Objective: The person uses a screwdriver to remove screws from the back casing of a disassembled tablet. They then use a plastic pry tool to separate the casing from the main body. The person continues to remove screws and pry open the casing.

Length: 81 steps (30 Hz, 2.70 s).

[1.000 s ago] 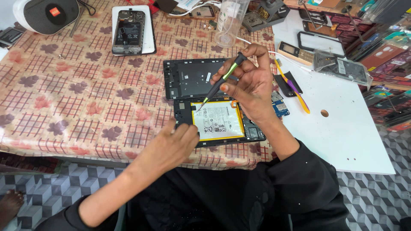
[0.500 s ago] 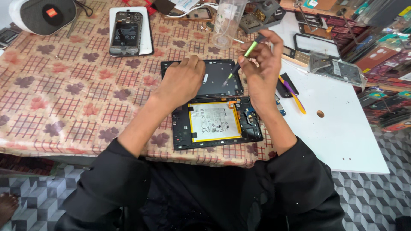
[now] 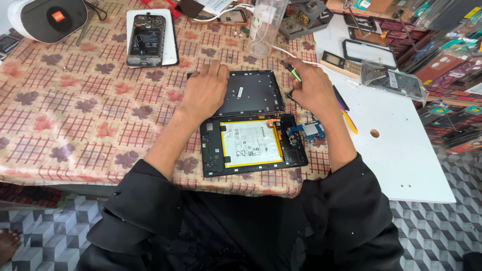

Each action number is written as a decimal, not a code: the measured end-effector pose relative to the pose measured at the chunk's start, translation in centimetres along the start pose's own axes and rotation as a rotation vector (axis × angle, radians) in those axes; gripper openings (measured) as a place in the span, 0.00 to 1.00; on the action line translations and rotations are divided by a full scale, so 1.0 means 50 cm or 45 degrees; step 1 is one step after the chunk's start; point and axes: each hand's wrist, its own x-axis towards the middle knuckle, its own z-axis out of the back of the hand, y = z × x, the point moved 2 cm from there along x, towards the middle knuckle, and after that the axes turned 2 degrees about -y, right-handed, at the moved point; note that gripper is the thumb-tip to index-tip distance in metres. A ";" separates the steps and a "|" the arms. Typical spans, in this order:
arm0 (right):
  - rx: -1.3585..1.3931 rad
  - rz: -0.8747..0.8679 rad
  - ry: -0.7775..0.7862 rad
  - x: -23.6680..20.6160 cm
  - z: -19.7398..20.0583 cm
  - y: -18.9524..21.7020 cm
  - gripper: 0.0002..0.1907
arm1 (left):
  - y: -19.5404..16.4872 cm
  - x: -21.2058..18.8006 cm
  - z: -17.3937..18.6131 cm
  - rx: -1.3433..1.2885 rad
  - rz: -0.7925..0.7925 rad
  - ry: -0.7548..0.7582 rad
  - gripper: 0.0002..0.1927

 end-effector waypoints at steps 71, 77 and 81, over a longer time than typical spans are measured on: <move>0.598 -0.256 0.324 -0.014 0.116 -0.081 0.22 | 0.008 -0.195 0.117 -0.184 -0.447 0.158 0.14; 0.925 -0.101 0.883 -0.016 0.049 0.007 0.17 | 0.079 -0.174 0.125 -0.614 0.148 -0.363 0.10; 0.946 -0.035 1.137 -0.032 -0.030 0.073 0.18 | 0.135 -0.170 0.098 -1.193 0.612 -0.589 0.09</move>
